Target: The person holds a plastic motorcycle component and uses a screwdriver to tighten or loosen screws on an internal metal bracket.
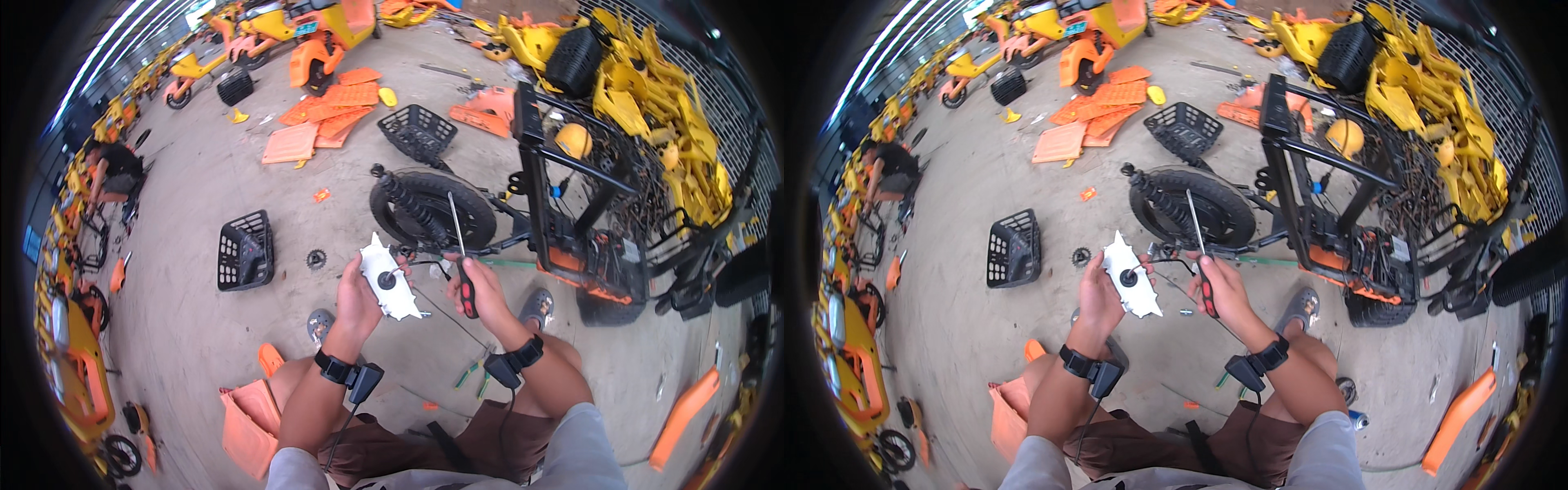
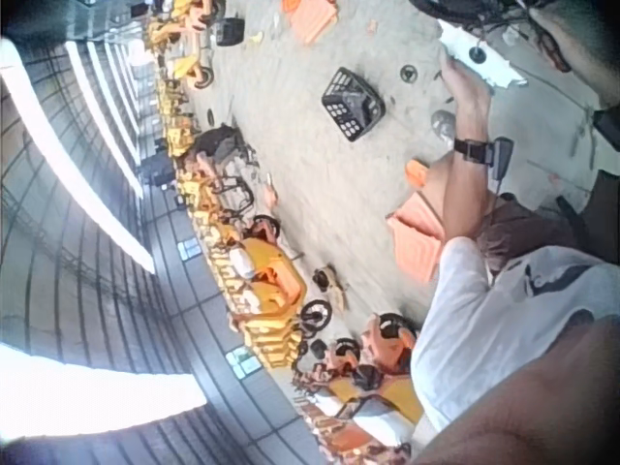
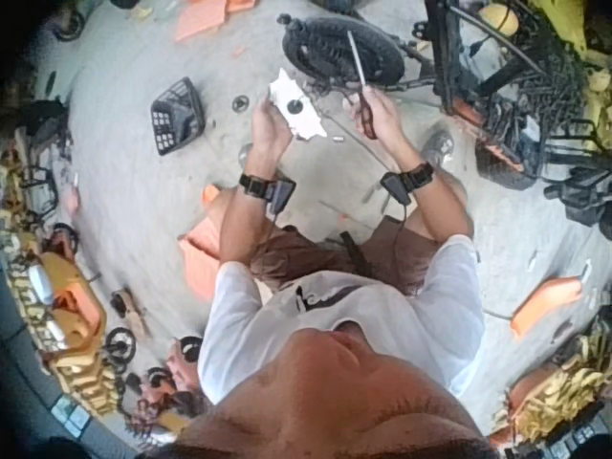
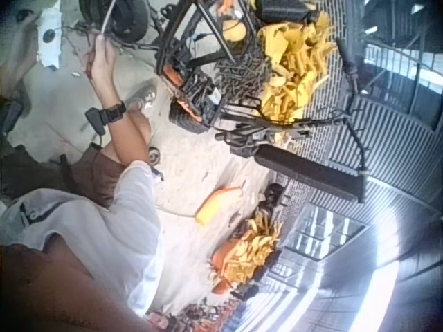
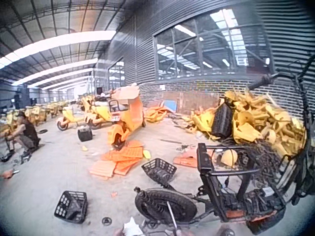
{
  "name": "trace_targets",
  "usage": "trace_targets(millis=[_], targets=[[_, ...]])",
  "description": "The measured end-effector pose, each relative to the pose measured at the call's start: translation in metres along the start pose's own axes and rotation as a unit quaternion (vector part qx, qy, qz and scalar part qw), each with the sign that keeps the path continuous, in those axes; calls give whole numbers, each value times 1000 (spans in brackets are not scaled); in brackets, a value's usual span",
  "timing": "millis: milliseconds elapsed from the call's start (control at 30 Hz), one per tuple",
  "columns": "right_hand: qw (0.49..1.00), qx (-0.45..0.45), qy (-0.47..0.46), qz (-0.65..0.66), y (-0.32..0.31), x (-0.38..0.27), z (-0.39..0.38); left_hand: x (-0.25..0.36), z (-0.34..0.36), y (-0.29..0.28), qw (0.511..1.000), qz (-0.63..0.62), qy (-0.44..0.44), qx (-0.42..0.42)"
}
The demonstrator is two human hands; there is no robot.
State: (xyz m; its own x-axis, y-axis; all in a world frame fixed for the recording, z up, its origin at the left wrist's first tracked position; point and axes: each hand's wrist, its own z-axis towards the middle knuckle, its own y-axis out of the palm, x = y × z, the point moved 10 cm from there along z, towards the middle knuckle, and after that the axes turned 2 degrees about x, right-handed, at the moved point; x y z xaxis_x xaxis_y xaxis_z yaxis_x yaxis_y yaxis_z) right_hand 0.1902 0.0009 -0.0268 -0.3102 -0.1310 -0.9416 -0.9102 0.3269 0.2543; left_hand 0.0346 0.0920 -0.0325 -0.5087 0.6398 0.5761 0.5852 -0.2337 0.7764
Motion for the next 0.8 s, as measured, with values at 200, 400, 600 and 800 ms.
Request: trace_targets(millis=[200,400,600,800], targets=[[882,-19,-231,-410,43,-39,-36,36,-3,-20,996,8,81,40],[851,-41,-267,-451,56,-35,-45,55,-7,-20,987,43,146,48],[851,-53,-239,-466,61,-35,-43,60,-9,-20,980,82,177,46],[827,-50,-301,-472,64,-40,-45,54,-7,-23,982,79,159,57]])
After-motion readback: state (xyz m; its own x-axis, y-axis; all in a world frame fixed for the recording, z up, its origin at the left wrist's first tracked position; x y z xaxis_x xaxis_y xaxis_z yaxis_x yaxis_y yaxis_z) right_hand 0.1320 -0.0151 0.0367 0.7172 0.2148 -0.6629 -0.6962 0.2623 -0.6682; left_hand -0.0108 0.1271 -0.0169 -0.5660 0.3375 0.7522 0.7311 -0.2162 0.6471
